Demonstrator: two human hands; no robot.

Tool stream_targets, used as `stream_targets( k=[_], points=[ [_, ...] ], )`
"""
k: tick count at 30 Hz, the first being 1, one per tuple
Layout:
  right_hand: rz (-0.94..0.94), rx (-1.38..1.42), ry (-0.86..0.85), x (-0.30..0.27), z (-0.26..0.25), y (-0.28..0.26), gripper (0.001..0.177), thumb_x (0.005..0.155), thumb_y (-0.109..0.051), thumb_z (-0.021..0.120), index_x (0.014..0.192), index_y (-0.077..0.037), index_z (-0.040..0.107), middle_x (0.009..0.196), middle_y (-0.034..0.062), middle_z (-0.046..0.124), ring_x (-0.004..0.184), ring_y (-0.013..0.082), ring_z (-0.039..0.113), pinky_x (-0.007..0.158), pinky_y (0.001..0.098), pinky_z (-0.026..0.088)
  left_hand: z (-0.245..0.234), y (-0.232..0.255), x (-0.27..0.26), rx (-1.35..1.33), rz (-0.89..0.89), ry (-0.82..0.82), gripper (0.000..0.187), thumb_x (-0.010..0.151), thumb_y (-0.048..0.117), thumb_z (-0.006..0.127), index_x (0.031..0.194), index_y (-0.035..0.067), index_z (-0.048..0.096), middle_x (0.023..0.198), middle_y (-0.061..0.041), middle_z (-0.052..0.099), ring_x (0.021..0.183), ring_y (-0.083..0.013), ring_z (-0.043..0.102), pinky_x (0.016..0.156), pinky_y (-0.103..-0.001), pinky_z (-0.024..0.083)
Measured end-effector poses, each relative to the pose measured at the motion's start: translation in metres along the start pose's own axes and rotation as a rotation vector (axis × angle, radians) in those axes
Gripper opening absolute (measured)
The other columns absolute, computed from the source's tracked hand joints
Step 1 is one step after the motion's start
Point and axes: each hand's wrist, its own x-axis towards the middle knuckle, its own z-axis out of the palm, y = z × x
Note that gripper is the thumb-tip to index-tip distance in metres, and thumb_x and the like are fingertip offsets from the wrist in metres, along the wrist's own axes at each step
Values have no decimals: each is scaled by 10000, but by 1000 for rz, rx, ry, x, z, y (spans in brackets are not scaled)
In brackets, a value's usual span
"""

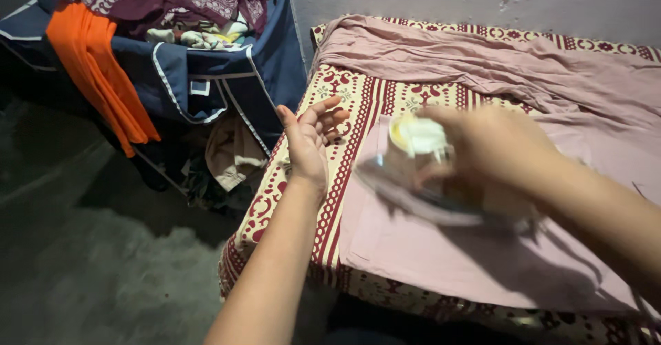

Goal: The person irons a pink garment laid out on a patterned bedsheet. They use a handheld iron to smooth the fabric, repeatedly moving the iron back and forth while holding the garment with the other hand. The garment is adjusted and repositioned several times during the process.

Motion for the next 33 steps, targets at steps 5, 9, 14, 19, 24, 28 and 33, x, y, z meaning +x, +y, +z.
stream_targets(
  k=[5,9,14,19,24,28,33],
  points=[
    [-30,148,301,52,-20,7,972,595,-584,913,1437,-259,548,1050,126,748,936,337,713,773,479,558,1,-1,0,64,24,18,1021,930,799,90,1308,32,648,1065,-86,719,997,-151,618,896,-311,442],
    [-57,169,240,39,-19,6,981,589,-545,935,1423,-214,538,1033,158,746,922,334,710,771,478,563,3,-4,-1,83,21,4,1017,936,796,80,1302,40,655,1056,-72,719,985,-151,621,880,-323,456],
    [21,95,-155,-27,0,3,913,699,-530,844,1521,-385,472,875,107,777,725,239,742,678,365,598,5,-6,-3,218,25,4,988,945,785,111,1279,43,672,1062,-71,723,1019,-152,632,899,-309,456],
    [-205,85,-15,-72,17,15,981,579,-729,857,1464,-465,528,778,45,770,719,258,731,635,395,563,12,-6,-8,305,50,-4,944,971,758,149,1226,37,703,1028,-74,727,992,-157,641,901,-321,471],
    [8,-3,-48,-26,8,29,988,605,-684,757,1515,-430,467,825,74,762,739,253,750,642,387,574,15,-4,-9,358,63,-13,910,988,732,171,1197,31,711,1005,-82,735,949,-155,641,896,-321,479],
    [38,45,219,22,-8,37,933,594,-650,808,1439,-370,532,951,123,756,882,338,719,696,483,552,17,-5,-12,429,82,21,886,1001,708,189,1169,25,728,987,-95,738,916,-161,641,869,-318,488],
    [9,215,228,24,-12,42,856,616,-531,907,1377,-303,590,997,103,763,925,311,722,773,466,555,25,-3,-15,425,94,0,784,1039,634,250,1144,19,725,1005,-97,741,964,-164,689,884,-319,534]
  ],
)
